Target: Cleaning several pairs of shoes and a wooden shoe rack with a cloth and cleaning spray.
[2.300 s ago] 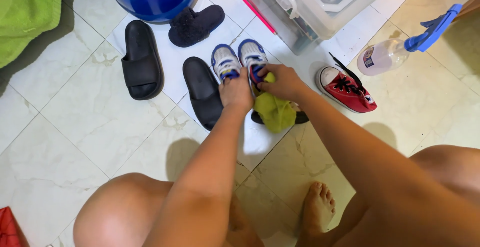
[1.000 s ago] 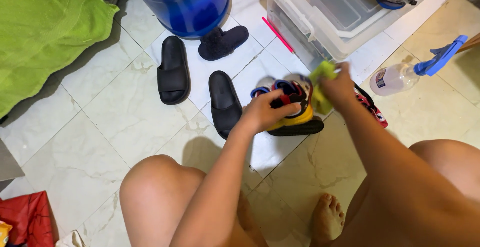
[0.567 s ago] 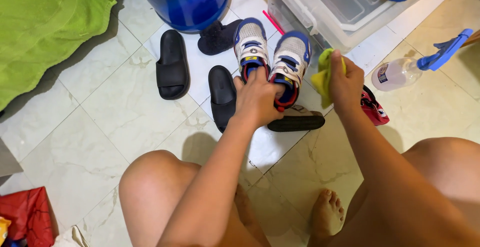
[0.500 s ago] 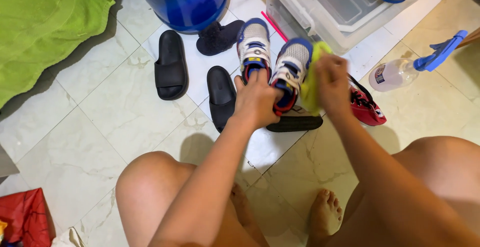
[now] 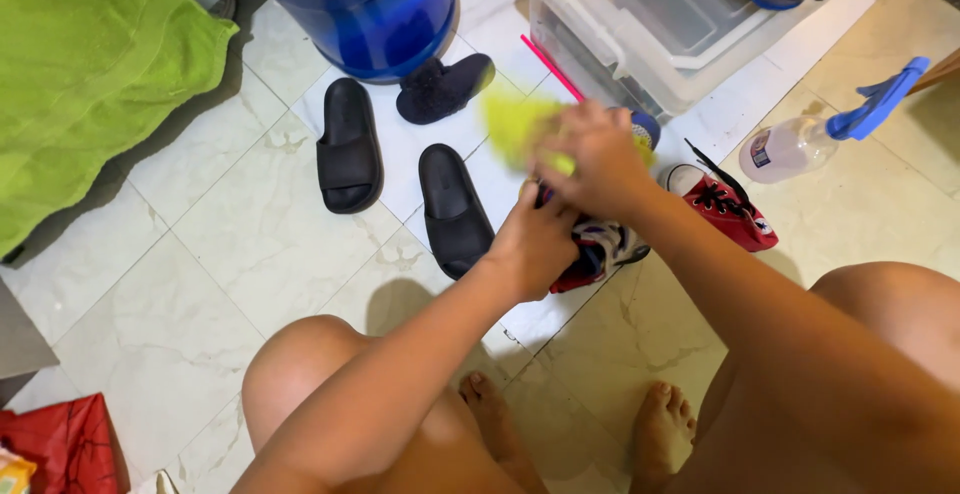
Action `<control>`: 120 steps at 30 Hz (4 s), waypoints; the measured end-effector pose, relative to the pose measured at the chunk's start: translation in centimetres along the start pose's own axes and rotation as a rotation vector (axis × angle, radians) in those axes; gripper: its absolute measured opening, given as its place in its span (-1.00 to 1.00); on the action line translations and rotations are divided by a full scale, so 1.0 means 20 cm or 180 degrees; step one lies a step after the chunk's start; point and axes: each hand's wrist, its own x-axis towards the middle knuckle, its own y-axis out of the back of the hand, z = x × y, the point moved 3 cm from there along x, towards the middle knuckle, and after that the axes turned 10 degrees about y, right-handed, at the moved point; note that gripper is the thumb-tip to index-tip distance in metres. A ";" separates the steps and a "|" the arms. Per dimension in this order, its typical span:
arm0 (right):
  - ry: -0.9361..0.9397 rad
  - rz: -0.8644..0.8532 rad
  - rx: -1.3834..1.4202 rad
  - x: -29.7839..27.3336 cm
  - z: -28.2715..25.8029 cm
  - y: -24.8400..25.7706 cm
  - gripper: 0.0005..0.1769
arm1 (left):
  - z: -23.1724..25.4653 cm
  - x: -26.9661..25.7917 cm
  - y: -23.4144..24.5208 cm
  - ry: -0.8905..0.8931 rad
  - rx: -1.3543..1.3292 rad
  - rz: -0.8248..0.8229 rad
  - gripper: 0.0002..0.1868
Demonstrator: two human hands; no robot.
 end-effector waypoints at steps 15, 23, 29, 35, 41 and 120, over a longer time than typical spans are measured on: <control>-0.3298 -0.0812 0.0854 -0.30 0.23 0.02 -0.46 | -0.15 -0.06 -0.08 0.0449 -0.1212 -0.0679 -0.46; -0.1240 0.0578 0.0163 -0.25 0.03 0.07 -0.65 | -0.19 0.00 -0.08 0.1300 -0.2083 -0.0271 -0.42; -0.2505 0.0309 0.0776 -0.40 0.33 -0.15 -0.65 | -0.19 -0.02 -0.19 0.1365 -0.2395 -0.0304 -0.32; -0.2585 0.0250 0.1121 -0.48 0.18 -0.26 -0.68 | -0.16 0.03 -0.27 0.2070 -0.3550 -0.0029 -0.37; -0.2197 -0.0118 0.0499 -0.25 -0.22 -0.12 -0.64 | -0.20 0.20 -0.62 0.2394 -0.4166 -0.0078 -0.38; -0.5564 0.1682 -0.2079 -0.26 -0.05 4.65 0.04 | 2.42 1.80 3.68 -0.1626 -0.2025 0.0091 -0.83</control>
